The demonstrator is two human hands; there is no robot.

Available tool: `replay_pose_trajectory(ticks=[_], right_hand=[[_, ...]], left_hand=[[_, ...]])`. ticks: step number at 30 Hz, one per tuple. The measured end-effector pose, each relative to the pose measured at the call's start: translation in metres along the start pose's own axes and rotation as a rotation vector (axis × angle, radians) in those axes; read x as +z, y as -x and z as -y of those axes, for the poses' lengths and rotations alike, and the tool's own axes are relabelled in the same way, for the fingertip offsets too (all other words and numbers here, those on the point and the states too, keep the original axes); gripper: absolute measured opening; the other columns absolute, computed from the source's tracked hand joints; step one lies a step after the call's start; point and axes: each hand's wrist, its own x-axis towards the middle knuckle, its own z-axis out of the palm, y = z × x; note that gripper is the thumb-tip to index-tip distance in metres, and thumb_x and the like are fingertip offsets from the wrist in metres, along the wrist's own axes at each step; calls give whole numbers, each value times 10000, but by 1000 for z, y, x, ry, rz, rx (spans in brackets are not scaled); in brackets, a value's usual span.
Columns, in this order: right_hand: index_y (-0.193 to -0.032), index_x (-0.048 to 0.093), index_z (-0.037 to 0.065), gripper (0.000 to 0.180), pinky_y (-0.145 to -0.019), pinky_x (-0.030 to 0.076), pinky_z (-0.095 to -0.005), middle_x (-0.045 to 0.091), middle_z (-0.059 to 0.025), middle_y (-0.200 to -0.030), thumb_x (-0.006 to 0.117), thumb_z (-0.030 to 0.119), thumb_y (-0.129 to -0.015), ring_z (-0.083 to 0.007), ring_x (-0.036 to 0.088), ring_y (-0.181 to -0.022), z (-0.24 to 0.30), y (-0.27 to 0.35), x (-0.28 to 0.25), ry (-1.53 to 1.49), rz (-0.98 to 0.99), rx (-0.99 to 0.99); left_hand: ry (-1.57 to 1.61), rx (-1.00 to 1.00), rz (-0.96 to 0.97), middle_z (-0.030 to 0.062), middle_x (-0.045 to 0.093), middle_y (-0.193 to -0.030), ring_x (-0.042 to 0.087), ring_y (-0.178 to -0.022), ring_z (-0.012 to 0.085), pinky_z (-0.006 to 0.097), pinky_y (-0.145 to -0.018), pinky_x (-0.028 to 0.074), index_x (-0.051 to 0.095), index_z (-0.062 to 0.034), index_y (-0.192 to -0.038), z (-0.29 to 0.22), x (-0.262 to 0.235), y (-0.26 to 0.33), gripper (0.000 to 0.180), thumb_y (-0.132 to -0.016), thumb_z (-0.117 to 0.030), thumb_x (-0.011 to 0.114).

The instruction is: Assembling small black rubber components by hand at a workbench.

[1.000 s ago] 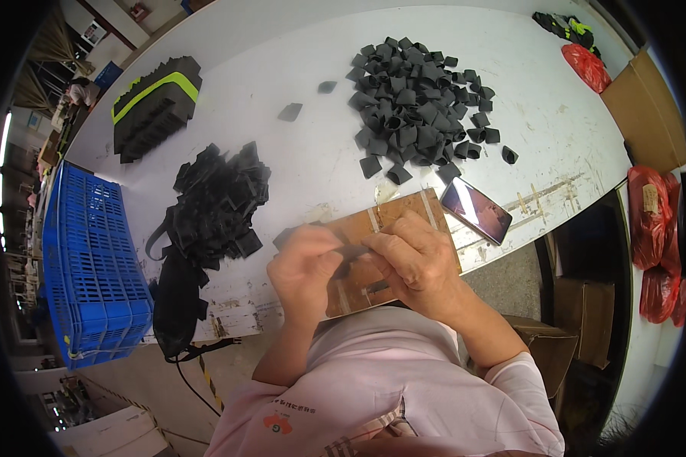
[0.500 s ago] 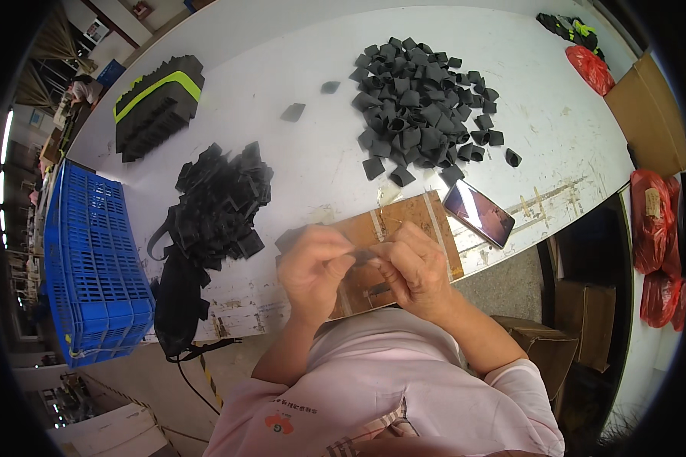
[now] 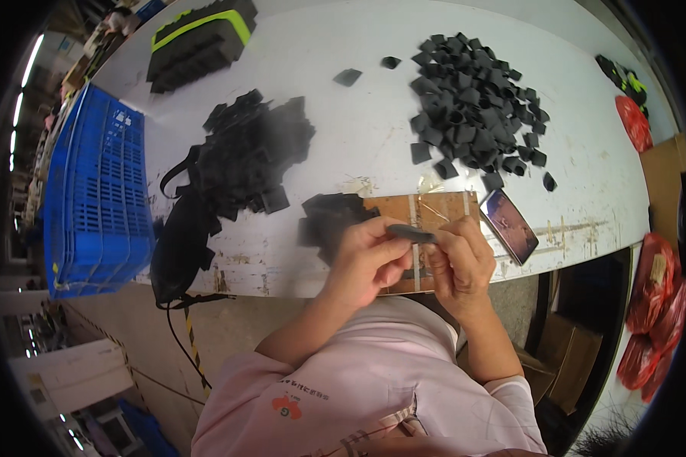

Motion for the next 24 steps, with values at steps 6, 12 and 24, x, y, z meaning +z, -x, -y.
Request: replay_pose_trajectory(ticks=[6,12,24], right_hand=[[-779,576,-12,107,-455,373,-293,510,-101,-656,628,-16,-686,-217,486,-547,5,3,5,35,-32,5],[-763,563,-23,92,-458,363,-285,507,-108,-642,628,-2,-702,-208,483,-549,-3,0,1,-1,-31,16],[-731,531,-33,142,-442,375,-285,499,-91,-585,554,89,-801,-168,476,-517,16,23,5,-149,-30,145]], left_hand=[[877,-350,156,24,484,-597,348,-372,42,164,-338,265,514,-35,-838,15,-1,-2,68,-858,-73,462],[621,-168,144,11,492,-603,368,-384,46,178,-328,275,525,-33,-895,14,-6,2,121,-881,-122,445],[-1451,366,-702,101,509,-769,489,-583,205,309,-544,404,578,-35,-815,40,-169,-7,140,-689,-36,637]])
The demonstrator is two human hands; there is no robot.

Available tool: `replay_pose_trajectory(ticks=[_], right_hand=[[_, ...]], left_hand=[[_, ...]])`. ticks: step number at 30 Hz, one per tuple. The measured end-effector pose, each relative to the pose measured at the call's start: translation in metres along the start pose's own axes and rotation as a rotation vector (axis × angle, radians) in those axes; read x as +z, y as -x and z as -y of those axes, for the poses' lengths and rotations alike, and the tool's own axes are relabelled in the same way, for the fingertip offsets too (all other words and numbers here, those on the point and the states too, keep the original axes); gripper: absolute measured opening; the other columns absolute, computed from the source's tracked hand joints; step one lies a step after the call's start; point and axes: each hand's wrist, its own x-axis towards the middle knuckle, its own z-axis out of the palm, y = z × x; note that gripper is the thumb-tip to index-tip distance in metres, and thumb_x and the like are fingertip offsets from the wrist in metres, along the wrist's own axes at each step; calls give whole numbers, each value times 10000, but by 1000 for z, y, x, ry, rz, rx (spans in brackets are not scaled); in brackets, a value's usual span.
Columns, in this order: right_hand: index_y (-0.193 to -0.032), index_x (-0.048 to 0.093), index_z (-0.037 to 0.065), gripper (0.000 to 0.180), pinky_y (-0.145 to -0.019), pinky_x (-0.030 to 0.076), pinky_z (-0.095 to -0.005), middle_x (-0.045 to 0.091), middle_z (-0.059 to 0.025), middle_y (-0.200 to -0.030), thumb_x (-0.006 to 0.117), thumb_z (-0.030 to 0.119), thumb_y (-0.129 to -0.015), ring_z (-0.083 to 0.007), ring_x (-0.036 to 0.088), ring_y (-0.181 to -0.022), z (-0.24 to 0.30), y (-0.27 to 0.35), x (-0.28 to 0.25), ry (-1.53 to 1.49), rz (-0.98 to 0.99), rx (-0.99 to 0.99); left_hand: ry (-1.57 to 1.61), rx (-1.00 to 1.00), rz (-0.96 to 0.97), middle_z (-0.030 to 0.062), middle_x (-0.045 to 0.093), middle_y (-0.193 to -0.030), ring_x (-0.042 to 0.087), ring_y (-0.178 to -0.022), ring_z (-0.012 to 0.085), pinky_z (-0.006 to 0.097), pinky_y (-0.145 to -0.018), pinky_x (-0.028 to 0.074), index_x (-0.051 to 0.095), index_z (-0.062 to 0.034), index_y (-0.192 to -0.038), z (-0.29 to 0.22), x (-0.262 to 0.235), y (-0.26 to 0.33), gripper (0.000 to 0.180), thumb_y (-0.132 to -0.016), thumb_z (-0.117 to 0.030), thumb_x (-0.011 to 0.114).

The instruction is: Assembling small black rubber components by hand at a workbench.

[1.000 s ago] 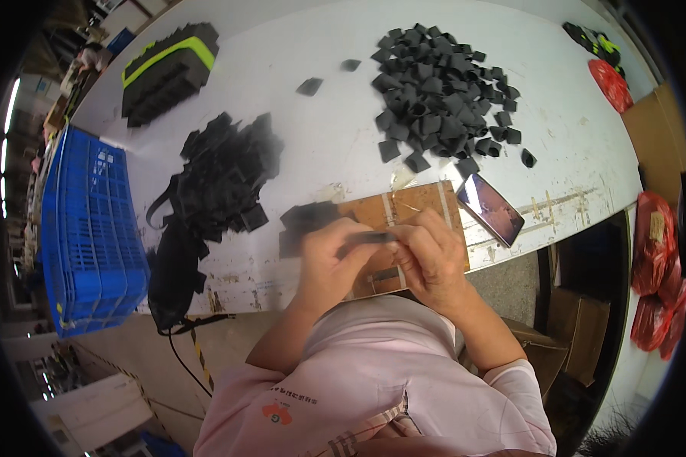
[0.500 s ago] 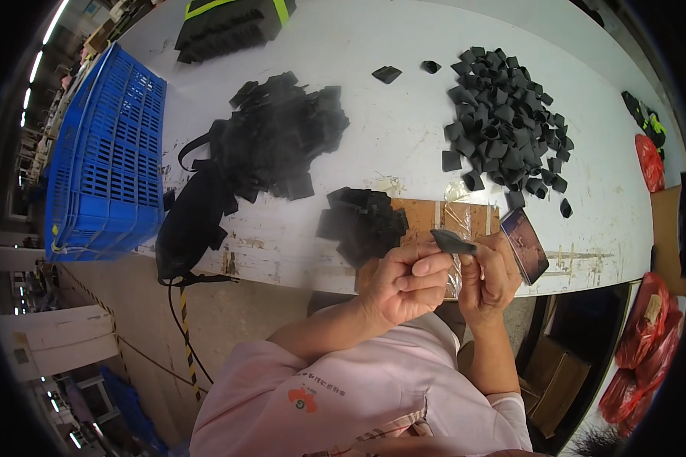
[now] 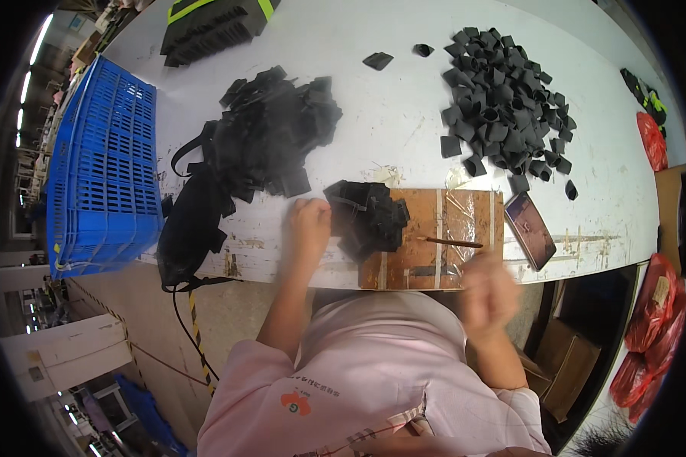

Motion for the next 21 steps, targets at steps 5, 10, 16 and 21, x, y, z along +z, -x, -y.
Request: replay_pose_trajectory(ticks=[5,10,16,21], right_hand=[[-696,541,13,103,-462,432,-354,516,-129,-625,619,73,-728,-276,522,-536,-5,16,47,30,396,52],[-696,536,23,122,-498,448,-367,512,-121,-620,634,93,-717,-297,542,-582,-10,8,70,137,401,101],[-807,553,-1,172,-515,458,-354,527,-111,-691,647,111,-716,-262,539,-569,-3,2,75,274,181,74],[-813,560,9,282,-526,458,-338,547,-101,-747,719,171,-647,-265,551,-629,-6,1,70,-177,280,485]], left_hand=[[100,204,-53,83,495,-804,486,-601,180,280,-563,406,533,-10,-783,-8,-15,-9,84,-725,50,545],[225,158,48,108,488,-903,516,-699,205,288,-610,423,485,2,-772,-16,-19,-12,79,-735,61,520],[324,283,216,123,479,-1004,498,-878,239,292,-740,405,460,-19,-769,-61,-62,-6,60,-746,21,499],[523,401,470,146,470,-1040,469,-982,244,305,-855,360,464,-20,-767,-85,-87,-2,57,-739,-1,510]])
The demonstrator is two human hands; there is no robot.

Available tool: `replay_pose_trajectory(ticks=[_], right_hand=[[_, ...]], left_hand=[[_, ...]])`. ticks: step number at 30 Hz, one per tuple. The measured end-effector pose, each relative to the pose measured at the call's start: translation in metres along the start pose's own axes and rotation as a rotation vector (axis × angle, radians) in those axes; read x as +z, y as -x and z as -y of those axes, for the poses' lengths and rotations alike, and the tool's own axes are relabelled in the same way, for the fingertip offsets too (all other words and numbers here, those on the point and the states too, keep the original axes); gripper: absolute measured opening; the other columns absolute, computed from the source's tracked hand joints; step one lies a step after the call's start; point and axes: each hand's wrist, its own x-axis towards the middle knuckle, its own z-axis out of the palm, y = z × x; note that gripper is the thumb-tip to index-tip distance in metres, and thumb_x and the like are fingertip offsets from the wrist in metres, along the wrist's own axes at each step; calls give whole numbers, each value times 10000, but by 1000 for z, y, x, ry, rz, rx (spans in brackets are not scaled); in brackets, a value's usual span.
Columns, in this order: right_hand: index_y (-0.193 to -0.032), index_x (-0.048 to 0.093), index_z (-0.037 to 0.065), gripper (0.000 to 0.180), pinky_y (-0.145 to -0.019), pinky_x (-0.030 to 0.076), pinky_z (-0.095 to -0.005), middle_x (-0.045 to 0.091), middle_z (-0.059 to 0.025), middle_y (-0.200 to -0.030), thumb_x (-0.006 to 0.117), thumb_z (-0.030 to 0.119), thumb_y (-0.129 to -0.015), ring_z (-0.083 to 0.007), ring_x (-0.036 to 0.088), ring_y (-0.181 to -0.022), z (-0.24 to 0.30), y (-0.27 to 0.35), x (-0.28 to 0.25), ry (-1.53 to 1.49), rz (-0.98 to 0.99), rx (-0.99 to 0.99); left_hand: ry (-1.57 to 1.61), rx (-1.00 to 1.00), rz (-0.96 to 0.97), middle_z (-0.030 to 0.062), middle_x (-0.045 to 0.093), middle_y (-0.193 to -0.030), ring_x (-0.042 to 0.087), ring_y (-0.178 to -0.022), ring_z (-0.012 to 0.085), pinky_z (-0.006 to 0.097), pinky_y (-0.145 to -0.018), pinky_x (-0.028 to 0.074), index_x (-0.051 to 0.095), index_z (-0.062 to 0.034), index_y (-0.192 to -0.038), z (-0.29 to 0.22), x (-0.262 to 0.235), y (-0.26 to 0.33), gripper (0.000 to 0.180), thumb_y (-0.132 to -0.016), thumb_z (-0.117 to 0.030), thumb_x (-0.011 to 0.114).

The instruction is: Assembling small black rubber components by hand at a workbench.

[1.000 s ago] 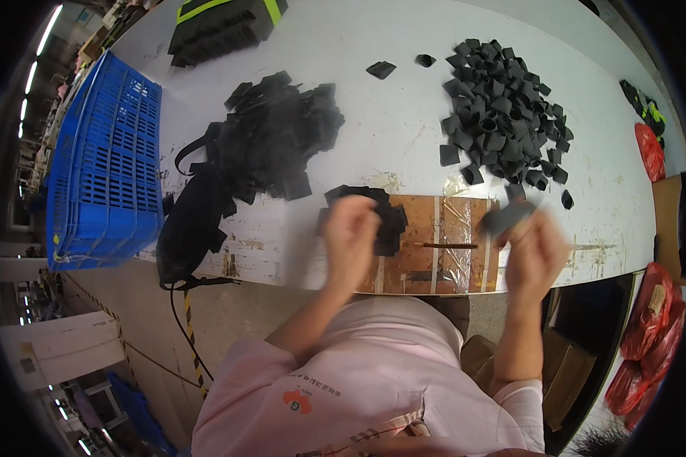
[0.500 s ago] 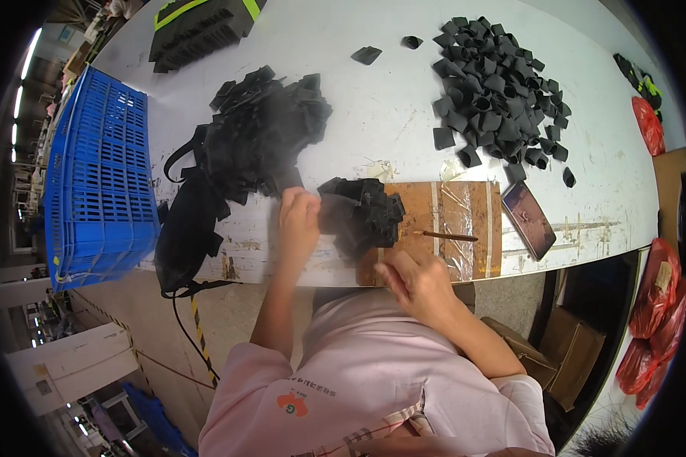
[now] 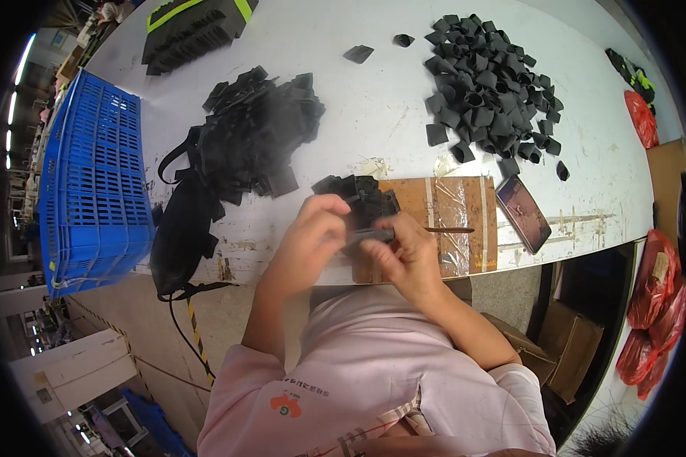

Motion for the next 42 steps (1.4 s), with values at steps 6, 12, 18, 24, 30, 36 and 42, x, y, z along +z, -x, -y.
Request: replay_pose_trajectory(ticks=[6,12,18,24,30,36,42], right_hand=[[-730,546,18,229,-441,391,-305,450,-78,-629,644,53,-526,-222,497,-560,-7,10,-10,525,-215,-565],[-734,545,16,219,-440,395,-293,413,-65,-608,600,86,-534,-207,484,-562,-12,17,-11,720,-247,-697],[-814,558,-6,267,-498,438,-308,476,-95,-684,644,126,-599,-242,516,-623,1,19,-17,611,-120,-506],[-845,579,-5,185,-540,448,-344,507,-131,-733,657,60,-690,-273,530,-661,2,24,-18,220,-155,-389],[-809,568,-3,180,-498,428,-331,537,-137,-738,618,-72,-650,-271,523,-578,-8,22,-11,596,-277,-473],[-757,556,-28,96,-457,386,-258,533,-84,-700,612,-9,-681,-134,505,-564,-5,34,-30,-27,-272,-110],[-755,556,44,51,-503,343,-176,518,18,-697,600,61,-775,-59,435,-556,-4,38,-48,-1239,43,501]], left_hand=[[754,-457,-562,65,553,-761,521,-647,134,238,-556,412,527,-5,-860,-14,48,10,108,-765,-55,511],[1120,-624,-385,60,563,-708,517,-607,133,256,-535,411,541,-21,-822,-14,57,11,85,-777,-80,499],[1051,-630,-367,41,568,-687,507,-581,94,233,-506,402,562,-18,-794,-9,58,9,47,-784,-53,532],[111,-160,-286,32,581,-673,549,-589,82,220,-533,436,551,-8,-792,-28,71,12,85,-730,29,596],[221,-124,-649,44,546,-649,485,-476,77,203,-415,376,539,-2,-817,-22,97,2,93,-747,58,552],[1320,-542,-205,22,520,-707,356,-456,15,160,-381,241,507,5,-911,-32,72,-3,172,-748,55,536],[474,-164,-380,32,528,-741,417,-496,33,163,-418,294,517,15,-875,-46,90,-6,158,-742,93,482]])
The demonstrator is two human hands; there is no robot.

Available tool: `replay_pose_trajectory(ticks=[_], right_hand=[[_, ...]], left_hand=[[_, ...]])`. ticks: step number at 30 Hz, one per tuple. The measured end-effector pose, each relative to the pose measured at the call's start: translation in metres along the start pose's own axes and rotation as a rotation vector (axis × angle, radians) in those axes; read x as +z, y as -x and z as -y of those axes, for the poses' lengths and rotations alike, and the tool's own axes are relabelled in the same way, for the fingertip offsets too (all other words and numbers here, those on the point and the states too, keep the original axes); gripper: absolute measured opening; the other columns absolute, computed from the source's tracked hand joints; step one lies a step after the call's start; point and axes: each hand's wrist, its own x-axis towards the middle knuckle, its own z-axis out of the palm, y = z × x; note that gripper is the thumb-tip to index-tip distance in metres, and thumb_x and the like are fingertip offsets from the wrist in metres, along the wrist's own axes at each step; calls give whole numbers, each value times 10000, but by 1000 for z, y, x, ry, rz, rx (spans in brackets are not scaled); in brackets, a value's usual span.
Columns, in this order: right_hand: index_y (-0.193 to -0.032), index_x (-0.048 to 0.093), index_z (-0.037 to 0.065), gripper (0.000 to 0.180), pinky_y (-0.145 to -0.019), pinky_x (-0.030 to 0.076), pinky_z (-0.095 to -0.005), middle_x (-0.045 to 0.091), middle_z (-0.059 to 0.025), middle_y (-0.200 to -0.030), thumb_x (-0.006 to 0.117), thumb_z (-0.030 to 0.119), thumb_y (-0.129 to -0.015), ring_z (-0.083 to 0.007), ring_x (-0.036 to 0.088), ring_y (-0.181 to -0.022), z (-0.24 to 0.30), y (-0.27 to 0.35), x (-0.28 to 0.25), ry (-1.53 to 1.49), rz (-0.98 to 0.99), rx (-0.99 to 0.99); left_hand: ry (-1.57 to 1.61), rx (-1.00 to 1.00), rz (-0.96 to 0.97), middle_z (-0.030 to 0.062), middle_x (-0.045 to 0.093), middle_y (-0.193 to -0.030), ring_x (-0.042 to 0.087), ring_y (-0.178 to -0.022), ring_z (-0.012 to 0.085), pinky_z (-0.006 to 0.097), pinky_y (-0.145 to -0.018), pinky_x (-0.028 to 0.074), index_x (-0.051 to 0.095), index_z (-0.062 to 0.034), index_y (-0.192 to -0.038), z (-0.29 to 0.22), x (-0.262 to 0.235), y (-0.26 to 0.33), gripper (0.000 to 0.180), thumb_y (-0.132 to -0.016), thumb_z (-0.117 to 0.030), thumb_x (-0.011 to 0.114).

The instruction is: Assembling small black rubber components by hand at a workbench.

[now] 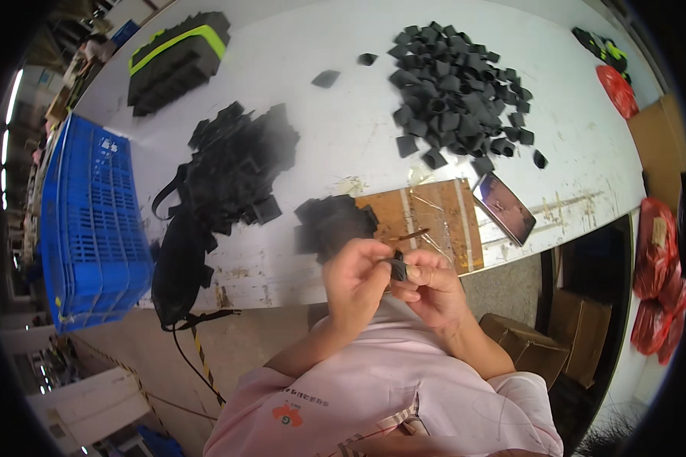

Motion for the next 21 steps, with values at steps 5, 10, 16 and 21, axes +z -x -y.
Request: replay_pose_trajectory(ticks=[5,10,16,21], right_hand=[[-749,515,65,148,-522,312,-171,465,47,-674,536,163,-858,-20,380,-600,37,5,25,396,69,-164],[-742,512,52,228,-508,306,-169,463,43,-670,515,231,-881,-15,378,-598,72,-8,39,453,164,-159],[-723,511,62,265,-456,287,-177,413,59,-589,521,277,-877,-27,365,-526,55,-25,3,530,215,-119],[-825,549,0,248,-503,376,-235,507,-52,-696,571,247,-826,-127,481,-617,57,-18,12,1018,-145,-725]], left_hand=[[389,-215,-25,127,577,-787,382,-409,32,180,-348,284,503,31,-861,-19,13,-16,139,-742,97,474],[1264,-593,429,109,557,-747,314,-336,34,187,-330,238,470,-14,-963,-24,2,-42,196,-786,65,443],[1159,-585,398,66,546,-725,346,-364,47,193,-363,268,446,8,-1037,0,5,-32,210,-828,-13,461],[29,140,173,126,582,-911,540,-686,157,230,-567,416,469,25,-1100,-21,10,-43,325,-797,-68,542]])
